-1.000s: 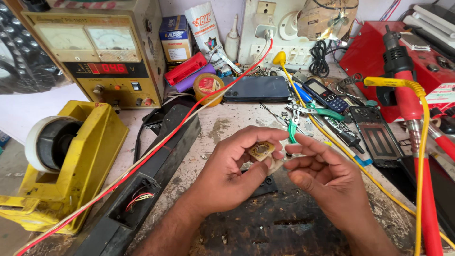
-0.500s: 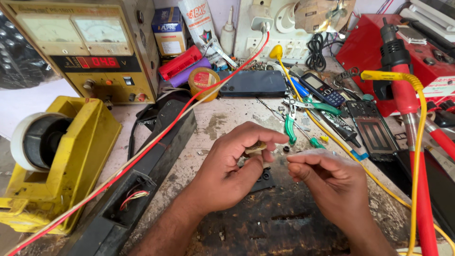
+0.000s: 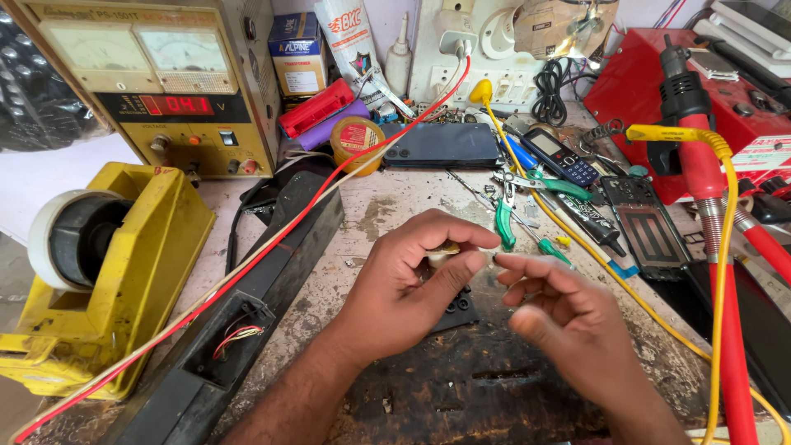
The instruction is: The person uses wire cutters to trim leads on a small black plastic component, then uses a soldering iron and solder to attach wires to the component's terminals. The person repeatedly applies solder to the terminals while holding the component steady.
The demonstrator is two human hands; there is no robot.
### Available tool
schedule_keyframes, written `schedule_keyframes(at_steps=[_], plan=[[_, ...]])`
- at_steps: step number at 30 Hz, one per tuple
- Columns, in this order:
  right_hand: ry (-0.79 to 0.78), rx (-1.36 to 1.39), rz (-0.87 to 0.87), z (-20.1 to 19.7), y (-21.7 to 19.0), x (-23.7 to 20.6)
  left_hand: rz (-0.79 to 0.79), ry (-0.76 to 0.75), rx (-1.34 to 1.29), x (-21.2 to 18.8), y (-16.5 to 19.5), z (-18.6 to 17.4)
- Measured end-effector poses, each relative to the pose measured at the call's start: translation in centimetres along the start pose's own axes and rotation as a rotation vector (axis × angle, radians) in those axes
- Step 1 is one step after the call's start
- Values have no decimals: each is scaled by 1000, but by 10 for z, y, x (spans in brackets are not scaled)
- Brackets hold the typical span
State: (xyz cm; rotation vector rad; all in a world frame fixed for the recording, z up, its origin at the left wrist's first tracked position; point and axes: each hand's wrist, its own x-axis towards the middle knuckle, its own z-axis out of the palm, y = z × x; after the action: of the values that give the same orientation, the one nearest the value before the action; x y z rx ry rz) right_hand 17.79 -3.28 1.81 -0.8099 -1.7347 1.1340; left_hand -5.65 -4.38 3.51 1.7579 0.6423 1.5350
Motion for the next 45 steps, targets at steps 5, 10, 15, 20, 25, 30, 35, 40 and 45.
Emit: schedule_keyframes(at_steps=[5,10,15,20,25,30,35,40,45], plan=[[147,-345,-24,17,-7,-8,2,-10,0,1,-1,1],[179,-455,-120,15,-6,-6,-40,-36,62,2,4,-1],[140,-182,-34,4,0,2,6,-127,342,3,6,1],[95,-144,47,-5,9,5,80,-85,500,2,5,0],[83,-57,56,-14,14,4,34,-82,531,2,6,-2],[58,-5,55,-14,19,2,35,-95,485,2,7,3],[112,-72,115,-15,15,5,-1,-57,524,1,6,2],[585,228,92,-60,16,63,-4,78,508,3,2,2],[827,15,52,-120,53,135,-48,75,486,3,0,1]])
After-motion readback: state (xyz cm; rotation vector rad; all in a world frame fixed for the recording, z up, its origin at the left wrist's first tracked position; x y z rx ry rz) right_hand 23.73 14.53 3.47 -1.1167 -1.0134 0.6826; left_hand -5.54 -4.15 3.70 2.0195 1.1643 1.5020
